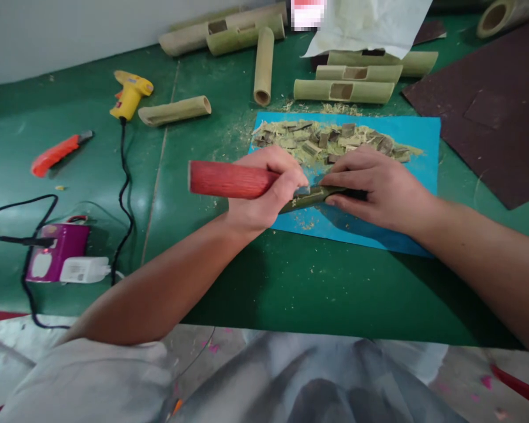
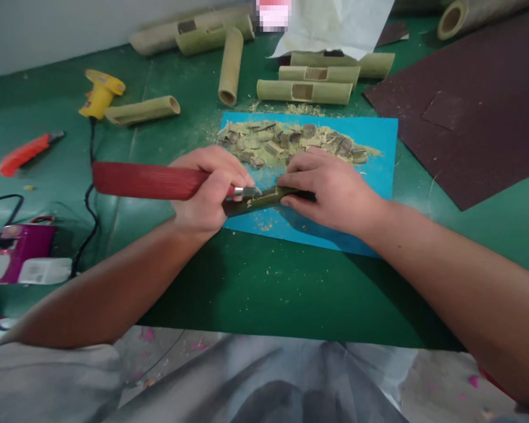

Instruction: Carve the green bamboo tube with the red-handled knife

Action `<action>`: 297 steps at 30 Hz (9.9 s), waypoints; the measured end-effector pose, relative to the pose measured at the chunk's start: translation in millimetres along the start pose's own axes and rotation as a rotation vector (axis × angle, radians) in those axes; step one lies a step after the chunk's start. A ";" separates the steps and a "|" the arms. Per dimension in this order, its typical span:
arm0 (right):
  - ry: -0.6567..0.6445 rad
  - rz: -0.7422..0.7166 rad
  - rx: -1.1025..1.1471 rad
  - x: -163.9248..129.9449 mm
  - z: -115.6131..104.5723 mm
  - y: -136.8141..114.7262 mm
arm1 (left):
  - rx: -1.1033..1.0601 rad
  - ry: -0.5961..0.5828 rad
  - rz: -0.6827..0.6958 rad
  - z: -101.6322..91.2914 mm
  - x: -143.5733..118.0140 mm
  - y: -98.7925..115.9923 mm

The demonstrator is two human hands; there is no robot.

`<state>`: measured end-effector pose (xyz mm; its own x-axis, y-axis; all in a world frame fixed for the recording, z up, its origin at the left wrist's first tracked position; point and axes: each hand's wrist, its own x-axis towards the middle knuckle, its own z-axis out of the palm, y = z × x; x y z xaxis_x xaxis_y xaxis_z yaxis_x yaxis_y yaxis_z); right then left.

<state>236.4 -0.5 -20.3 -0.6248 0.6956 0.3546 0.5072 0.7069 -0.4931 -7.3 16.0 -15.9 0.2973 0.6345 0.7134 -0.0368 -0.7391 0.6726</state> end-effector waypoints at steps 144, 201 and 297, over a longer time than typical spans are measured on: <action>-0.008 0.031 -0.002 1.9 0.6 -0.5 | 0.029 0.149 0.074 5.0 -2.4 -14.0; -0.023 0.052 0.006 1.8 -1.4 -3.5 | 0.044 -0.246 0.022 -7.6 9.1 3.4; -0.157 0.198 -0.451 2.7 5.5 -61.3 | 0.065 0.262 -0.197 34.1 11.0 -9.9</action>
<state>200.4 -42.7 6.5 -0.5549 0.8186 0.1484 0.8086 0.5726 -0.1351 28.8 22.6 -21.4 0.0373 0.7973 0.6024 0.0605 -0.6035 0.7950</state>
